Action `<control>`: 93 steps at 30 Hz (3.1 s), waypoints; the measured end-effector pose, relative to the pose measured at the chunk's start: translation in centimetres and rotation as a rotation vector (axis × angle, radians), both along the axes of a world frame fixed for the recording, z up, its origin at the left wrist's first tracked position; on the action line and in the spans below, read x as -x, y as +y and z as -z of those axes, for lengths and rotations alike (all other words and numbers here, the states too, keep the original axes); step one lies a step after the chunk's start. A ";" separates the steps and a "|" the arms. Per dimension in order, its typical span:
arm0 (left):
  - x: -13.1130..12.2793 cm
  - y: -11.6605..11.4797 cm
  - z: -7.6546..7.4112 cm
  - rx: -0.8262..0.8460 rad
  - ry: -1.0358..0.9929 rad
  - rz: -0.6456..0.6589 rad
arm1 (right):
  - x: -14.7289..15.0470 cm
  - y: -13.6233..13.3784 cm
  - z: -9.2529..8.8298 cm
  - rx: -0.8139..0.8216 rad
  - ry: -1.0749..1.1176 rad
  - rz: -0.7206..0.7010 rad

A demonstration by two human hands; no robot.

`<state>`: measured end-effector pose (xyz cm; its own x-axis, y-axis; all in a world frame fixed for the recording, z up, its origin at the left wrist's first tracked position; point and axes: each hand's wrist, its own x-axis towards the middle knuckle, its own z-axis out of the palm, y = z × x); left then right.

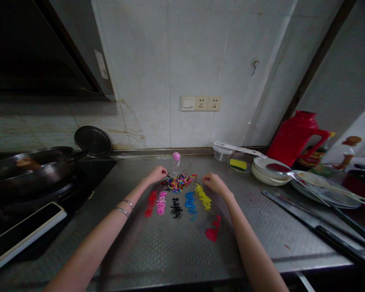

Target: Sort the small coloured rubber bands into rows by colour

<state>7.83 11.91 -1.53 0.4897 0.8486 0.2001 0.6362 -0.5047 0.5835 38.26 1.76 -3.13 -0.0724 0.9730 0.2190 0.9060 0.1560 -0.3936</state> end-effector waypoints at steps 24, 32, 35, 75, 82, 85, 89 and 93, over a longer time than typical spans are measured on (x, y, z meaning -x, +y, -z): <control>3.4 -9.0 -0.3 -0.021 0.120 0.122 | 10.2 -3.0 -1.7 -0.053 -0.190 -0.262; 3.9 -8.8 -0.2 -0.048 0.109 0.122 | 11.9 -3.5 -1.3 -0.075 -0.221 -0.333; 4.0 -8.8 -0.3 -0.061 0.112 0.117 | 12.0 -3.5 -1.1 -0.063 -0.243 -0.307; 4.3 -8.8 -0.2 -0.081 0.123 0.074 | 11.3 -2.8 -1.2 -0.167 -0.300 -0.286; 4.1 -9.2 -0.4 -0.073 0.116 0.076 | 9.8 -2.8 -1.3 -0.149 -0.196 -0.258; 4.1 -9.1 -0.3 -0.078 0.117 0.077 | 9.8 -2.6 -1.1 -0.109 -0.204 -0.250; 4.2 -8.9 -0.2 -0.088 0.113 0.082 | 9.9 -2.5 -1.0 -0.071 -0.230 -0.235; 4.3 -8.9 -0.1 -0.084 0.109 0.087 | 9.7 -2.5 -1.0 -0.104 -0.211 -0.237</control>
